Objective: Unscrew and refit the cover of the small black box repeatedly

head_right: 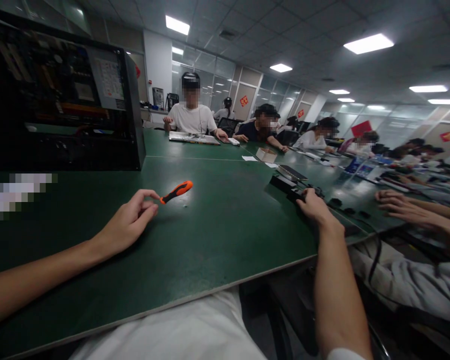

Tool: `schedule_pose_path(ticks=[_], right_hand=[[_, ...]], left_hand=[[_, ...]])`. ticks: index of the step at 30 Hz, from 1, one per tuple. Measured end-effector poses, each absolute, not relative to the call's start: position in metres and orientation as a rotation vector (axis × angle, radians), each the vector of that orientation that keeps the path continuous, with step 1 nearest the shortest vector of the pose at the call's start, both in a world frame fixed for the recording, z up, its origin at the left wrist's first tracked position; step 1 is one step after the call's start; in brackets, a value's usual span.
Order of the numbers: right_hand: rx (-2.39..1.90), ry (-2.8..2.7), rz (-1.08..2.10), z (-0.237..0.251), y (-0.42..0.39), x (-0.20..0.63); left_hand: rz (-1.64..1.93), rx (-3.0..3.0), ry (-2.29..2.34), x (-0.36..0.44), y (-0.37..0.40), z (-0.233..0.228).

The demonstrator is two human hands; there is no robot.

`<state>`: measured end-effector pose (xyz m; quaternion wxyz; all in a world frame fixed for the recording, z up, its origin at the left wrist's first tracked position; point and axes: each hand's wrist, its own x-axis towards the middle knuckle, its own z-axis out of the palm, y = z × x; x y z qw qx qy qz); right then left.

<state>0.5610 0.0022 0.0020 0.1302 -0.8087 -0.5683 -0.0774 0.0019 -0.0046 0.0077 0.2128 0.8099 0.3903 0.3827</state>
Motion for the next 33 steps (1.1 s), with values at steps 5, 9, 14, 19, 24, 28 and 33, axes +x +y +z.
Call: schedule_pose_path(ticks=[5,9,14,19,24,28,33], right_hand=[[-2.179,-1.785,-0.216,0.014,-0.001,0.514],[-1.660,-2.163,0.000,0.029,-0.004,0.413],[-0.971,-2.693,0.309,0.031,-0.017,0.285],[-0.739,-2.559,0.390,0.024,-0.014,0.257],[-0.799,-1.893,0.831,0.027,0.013,0.260],[-0.726,-1.844,0.963,0.049,0.023,0.248],[-0.670,-2.062,0.281,0.111,0.017,0.248]], left_hand=[[1.129,2.129,1.022,0.001,-0.002,0.006],[1.119,2.073,1.039,0.000,0.002,0.007],[1.186,2.121,1.027,-0.001,0.002,0.007],[1.198,2.249,0.931,0.003,-0.007,0.010],[1.308,2.308,0.842,0.012,-0.014,0.014],[1.237,2.341,0.792,0.021,-0.017,0.014],[0.971,2.378,0.848,0.024,-0.012,0.012]])
